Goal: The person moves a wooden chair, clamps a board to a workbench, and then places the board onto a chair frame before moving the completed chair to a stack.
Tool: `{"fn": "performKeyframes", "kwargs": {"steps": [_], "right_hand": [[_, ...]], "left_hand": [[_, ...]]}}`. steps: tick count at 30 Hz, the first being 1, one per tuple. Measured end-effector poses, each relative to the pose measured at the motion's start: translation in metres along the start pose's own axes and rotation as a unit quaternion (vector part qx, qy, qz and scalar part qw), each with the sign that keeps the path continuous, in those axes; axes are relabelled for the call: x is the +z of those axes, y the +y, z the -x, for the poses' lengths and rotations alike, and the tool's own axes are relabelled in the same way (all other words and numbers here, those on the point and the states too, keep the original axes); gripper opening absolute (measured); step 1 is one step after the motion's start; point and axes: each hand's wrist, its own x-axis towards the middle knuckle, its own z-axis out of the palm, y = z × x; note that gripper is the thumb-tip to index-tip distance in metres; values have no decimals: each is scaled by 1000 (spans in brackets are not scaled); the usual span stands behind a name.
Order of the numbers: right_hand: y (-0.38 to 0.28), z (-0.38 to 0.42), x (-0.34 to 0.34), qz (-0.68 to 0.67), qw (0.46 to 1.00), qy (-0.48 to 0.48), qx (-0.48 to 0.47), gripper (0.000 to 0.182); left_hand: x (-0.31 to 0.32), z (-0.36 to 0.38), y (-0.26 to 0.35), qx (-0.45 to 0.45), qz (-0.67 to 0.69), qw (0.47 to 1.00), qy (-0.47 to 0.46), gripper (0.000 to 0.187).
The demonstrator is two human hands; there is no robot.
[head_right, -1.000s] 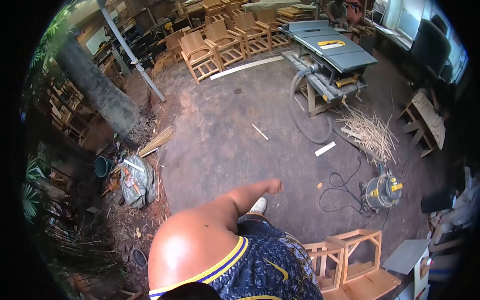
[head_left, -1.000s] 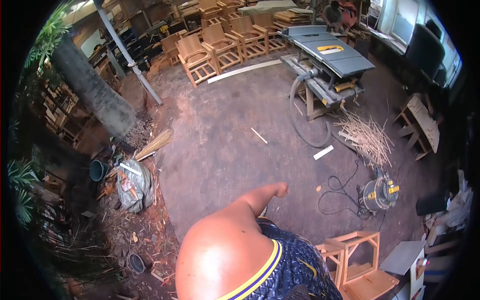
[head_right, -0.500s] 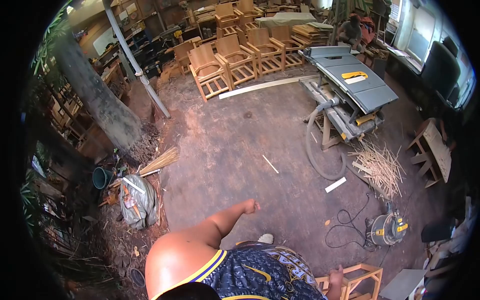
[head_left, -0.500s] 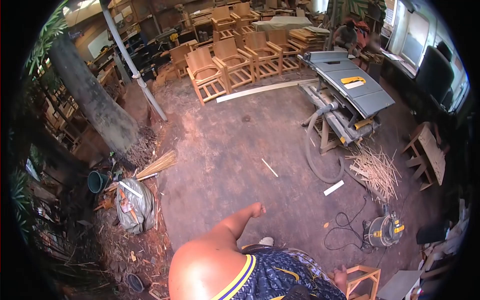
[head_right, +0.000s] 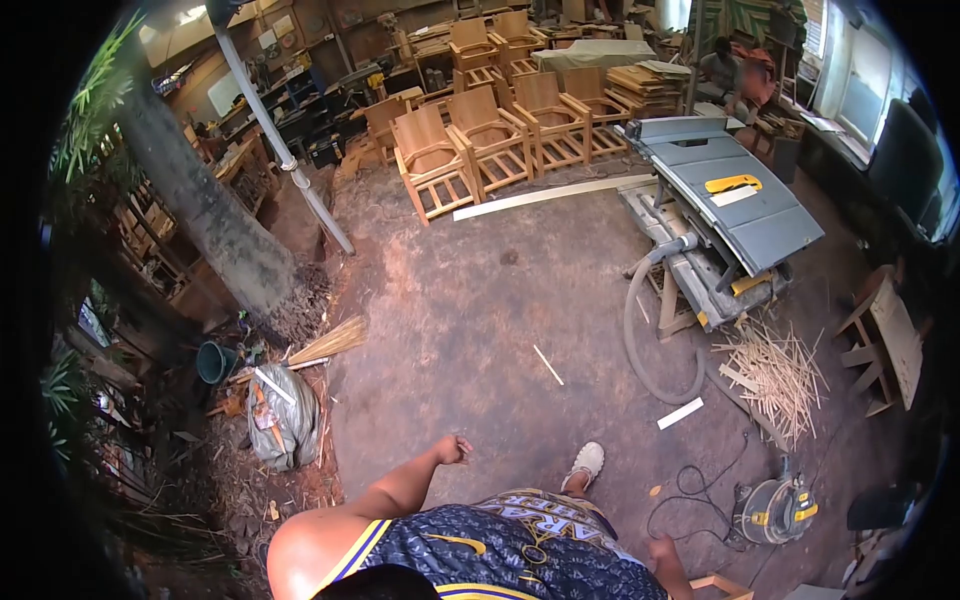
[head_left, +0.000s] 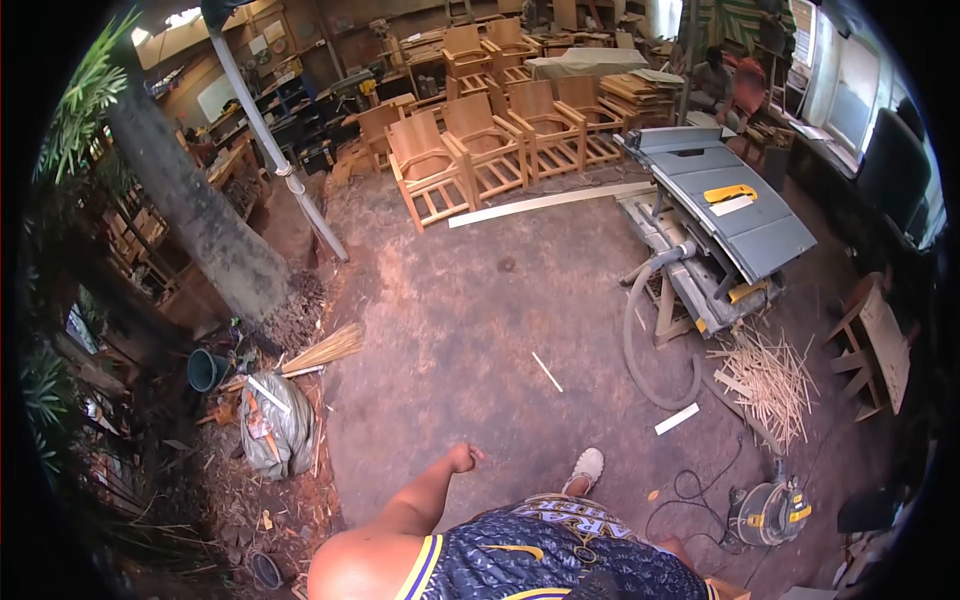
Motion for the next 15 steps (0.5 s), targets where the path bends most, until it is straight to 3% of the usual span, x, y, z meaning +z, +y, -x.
{"fn": "performKeyframes", "kwargs": {"steps": [2, 6, 8, 10, 12, 15], "right_hand": [[-26, -18, -24, 33, 999, -31, -19, 42], [-52, -136, -62, -4, 998, -51, -33, 42], [-44, -236, -75, 38, 990, 25, -136, 48], [-103, -206, -114, -62, 993, 27, -97, 54], [-124, -221, -127, -64, 990, 36, -117, 54], [-142, -219, -138, -110, 985, 40, -128, 52]], "left_hand": [[-17, 3, 37, -34, -74, 997, 5, 26], [-46, -14, 111, -10, -72, 997, 0, 21], [-48, -54, 116, -17, -25, 999, 43, 23], [-56, -75, 128, -27, 19, 996, 84, 26], [-62, -87, 154, 9, -40, 995, 91, 33], [-66, -131, 139, 49, -20, 996, 78, 31]]}}
